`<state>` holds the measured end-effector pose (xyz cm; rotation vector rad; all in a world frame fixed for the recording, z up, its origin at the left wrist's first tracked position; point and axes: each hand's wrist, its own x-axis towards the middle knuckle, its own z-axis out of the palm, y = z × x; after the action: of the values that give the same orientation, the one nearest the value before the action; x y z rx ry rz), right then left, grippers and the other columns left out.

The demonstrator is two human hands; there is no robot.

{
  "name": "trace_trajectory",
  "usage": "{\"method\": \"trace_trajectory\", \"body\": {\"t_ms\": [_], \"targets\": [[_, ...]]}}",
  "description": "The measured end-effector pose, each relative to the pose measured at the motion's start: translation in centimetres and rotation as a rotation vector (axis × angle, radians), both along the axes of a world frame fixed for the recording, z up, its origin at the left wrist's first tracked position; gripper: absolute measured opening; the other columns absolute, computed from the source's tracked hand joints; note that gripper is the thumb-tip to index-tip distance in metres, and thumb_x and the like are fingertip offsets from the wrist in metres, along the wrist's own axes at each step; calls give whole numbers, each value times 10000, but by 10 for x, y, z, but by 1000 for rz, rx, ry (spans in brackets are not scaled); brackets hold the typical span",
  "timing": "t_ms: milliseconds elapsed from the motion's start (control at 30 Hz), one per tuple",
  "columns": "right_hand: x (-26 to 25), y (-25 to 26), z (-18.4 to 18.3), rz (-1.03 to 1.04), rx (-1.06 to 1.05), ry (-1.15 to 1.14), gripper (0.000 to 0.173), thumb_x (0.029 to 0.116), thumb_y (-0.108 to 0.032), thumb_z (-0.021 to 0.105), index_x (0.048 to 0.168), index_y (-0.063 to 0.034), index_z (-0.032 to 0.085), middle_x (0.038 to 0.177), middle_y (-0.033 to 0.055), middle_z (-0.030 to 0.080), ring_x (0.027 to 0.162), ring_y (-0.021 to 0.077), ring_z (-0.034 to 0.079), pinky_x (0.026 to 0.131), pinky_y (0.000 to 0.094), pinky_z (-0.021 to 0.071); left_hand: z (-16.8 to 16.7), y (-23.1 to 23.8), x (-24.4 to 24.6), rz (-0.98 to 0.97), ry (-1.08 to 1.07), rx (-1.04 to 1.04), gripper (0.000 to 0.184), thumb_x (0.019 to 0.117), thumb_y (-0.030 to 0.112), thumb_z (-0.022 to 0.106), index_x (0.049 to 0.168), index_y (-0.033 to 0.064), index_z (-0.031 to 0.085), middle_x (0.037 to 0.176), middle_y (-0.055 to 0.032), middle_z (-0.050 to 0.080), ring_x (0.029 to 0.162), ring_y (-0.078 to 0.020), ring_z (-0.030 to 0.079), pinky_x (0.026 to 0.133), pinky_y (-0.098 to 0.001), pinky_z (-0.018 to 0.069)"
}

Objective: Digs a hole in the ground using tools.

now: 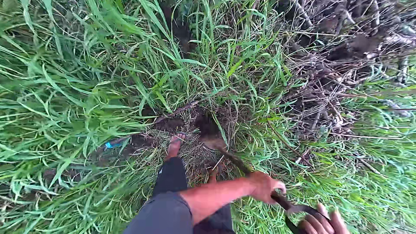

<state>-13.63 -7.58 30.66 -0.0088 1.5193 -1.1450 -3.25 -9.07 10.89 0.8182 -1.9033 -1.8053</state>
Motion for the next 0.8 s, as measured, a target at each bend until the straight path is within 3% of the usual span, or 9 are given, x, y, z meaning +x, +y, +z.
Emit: {"method": "trace_trajectory", "body": {"t_ms": [33, 100, 200, 300, 400, 533, 633, 700, 800], "targets": [[19, 10, -50, -41, 60, 77, 407, 1108, -387, 353, 898, -161, 618, 558, -89, 498, 457, 28, 491, 473, 215, 464, -44, 7, 12, -59, -20, 67, 437, 848, 319, 828, 1252, 223, 690, 1039, -74, 750, 934, -298, 720, 827, -622, 570], [55, 37, -137, -80, 127, 268, 338, 1102, -390, 383, 907, -183, 566, 564, -68, 518, 477, 85, 544, 495, 304, 531, -120, 24, 32, -166, -57, 127, 374, 846, 207, 818, 1201, 177, 708, 1101, -81, 743, 1036, -300, 698, 964, -631, 518], [81, 43, -168, -62, 217, 383, 342, 1089, -432, 404, 989, -152, 571, 589, -22, 543, 487, 145, 573, 502, 385, 557, -146, 25, 51, -226, -111, 146, 426, 834, 138, 799, 1244, 194, 697, 1148, -80, 738, 1096, -300, 685, 1009, -633, 491], [82, 56, -158, -72, 317, 491, 455, 1076, -516, 415, 1101, -102, 603, 670, 41, 628, 538, 195, 627, 528, 428, 584, -133, 37, 50, -216, -198, 169, 688, 787, 126, 818, 1427, 191, 576, 1220, -132, 707, 1189, -350, 636, 1104, -605, 435], [80, 77, -157, -123, 354, 532, 544, 1062, -584, 409, 1165, -88, 606, 719, 57, 650, 561, 205, 644, 544, 445, 596, -102, 56, 73, -181, -251, 226, 901, 758, 119, 824, 1560, 142, 416, 1481, -146, 544, 1424, -360, 451, 1185, -560, 376], [88, 101, -157, -185, 349, 574, 524, 1080, -538, 412, 1185, -71, 623, 712, 52, 656, 541, 185, 638, 515, 402, 590, -41, 76, 121, -146, -207, 246, 892, 778, 136, 797, 1572, 162, 391, 1595, -79, 435, 1476, -302, 396, 1196, -525, 373], [87, 132, -158, -213, 340, 618, 479, 1090, -478, 435, 1148, -53, 651, 707, 41, 654, 538, 158, 632, 504, 365, 580, 6, 95, 130, -246, -202, 271, 916, 817, 204, 788, 1606, 179, 325, 1601, -103, 420, 1485, -324, 380, 1201, -559, 344], [84, 144, -157, -195, 367, 670, 455, 1094, -440, 449, 1124, -40, 665, 756, 46, 665, 603, 141, 645, 563, 343, 581, 34, 112, 120, -309, -199, 245, 936, 825, 262, 783, 1621, 185, 296, 1568, -121, 459, 1458, -336, 413, 1189, -581, 346], [71, 149, -150, -4, 391, 714, 489, 1101, -415, 423, 1139, -12, 698, 911, 95, 692, 801, 164, 660, 772, 391, 566, 65, 132, 95, -295, -302, 218, 993, 823, 304, 782, 1642, 159, 240, 1570, -139, 460, 1454, -335, 423, 1186, -613, 313]]}}
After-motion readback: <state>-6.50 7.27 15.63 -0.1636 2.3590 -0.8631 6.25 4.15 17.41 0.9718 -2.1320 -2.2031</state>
